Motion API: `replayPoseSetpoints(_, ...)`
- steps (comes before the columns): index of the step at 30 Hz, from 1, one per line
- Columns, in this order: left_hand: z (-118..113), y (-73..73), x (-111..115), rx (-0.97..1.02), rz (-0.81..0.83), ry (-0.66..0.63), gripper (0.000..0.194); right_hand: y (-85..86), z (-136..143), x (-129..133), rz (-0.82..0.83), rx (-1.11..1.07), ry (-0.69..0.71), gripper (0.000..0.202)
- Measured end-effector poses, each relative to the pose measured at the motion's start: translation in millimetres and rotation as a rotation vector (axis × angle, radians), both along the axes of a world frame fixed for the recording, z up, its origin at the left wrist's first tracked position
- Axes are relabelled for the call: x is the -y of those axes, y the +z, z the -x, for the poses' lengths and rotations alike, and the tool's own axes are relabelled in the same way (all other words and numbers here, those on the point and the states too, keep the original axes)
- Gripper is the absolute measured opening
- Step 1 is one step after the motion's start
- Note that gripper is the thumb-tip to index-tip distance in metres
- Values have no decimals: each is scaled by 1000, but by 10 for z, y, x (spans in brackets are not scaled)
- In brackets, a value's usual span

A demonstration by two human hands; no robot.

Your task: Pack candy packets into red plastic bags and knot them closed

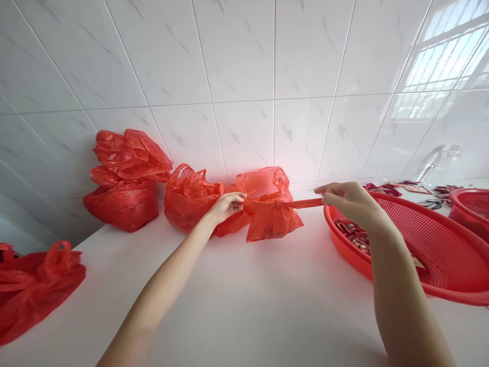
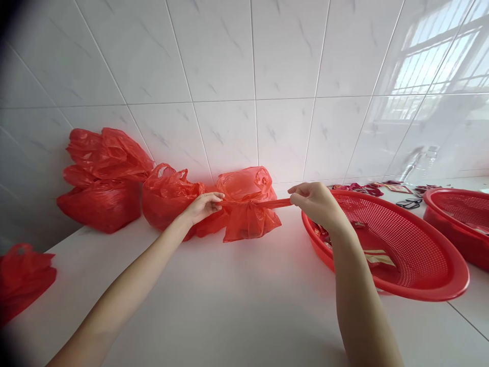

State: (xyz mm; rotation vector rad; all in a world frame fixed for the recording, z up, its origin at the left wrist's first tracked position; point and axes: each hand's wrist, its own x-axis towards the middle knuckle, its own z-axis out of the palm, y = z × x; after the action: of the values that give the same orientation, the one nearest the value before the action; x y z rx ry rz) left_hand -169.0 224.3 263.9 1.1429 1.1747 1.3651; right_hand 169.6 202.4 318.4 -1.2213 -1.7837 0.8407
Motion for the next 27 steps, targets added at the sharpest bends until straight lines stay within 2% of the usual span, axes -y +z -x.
replayPoseSetpoints(4, -41, 111, 7, 28, -73, 44, 18, 62, 59, 54, -67, -43, -41, 28)
replayPoseSetpoints(8, -182, 334, 117, 51, -176, 62, 24, 134, 132, 144, -107, -163, 8, 19)
replayPoseSetpoints(11, -399, 510, 297, -95, -344, -19, 28, 135, 258, 216, -79, -310, 115, 21)
replayPoseSetpoints(14, -678, 625, 493, -332, -466, -182, 33, 86, 438, 276, -128, -376, 192, 22)
replayPoseSetpoints(17, -924, 657, 617, -500, -522, -288, 31, 28, 584, 317, -209, -362, 225, 25)
replayPoseSetpoints(19, -1029, 653, 645, -516, -540, -330, 25, 8, 625, 334, -240, -364, 272, 29)
replayPoseSetpoints(24, -1088, 677, 643, -385, -561, -337, 30, 22, 563, 318, -229, -410, 349, 29)
replayPoseSetpoints(27, -1070, 734, 663, -288, -542, -350, 30, 0, 525, 248, -105, -379, 534, 43)
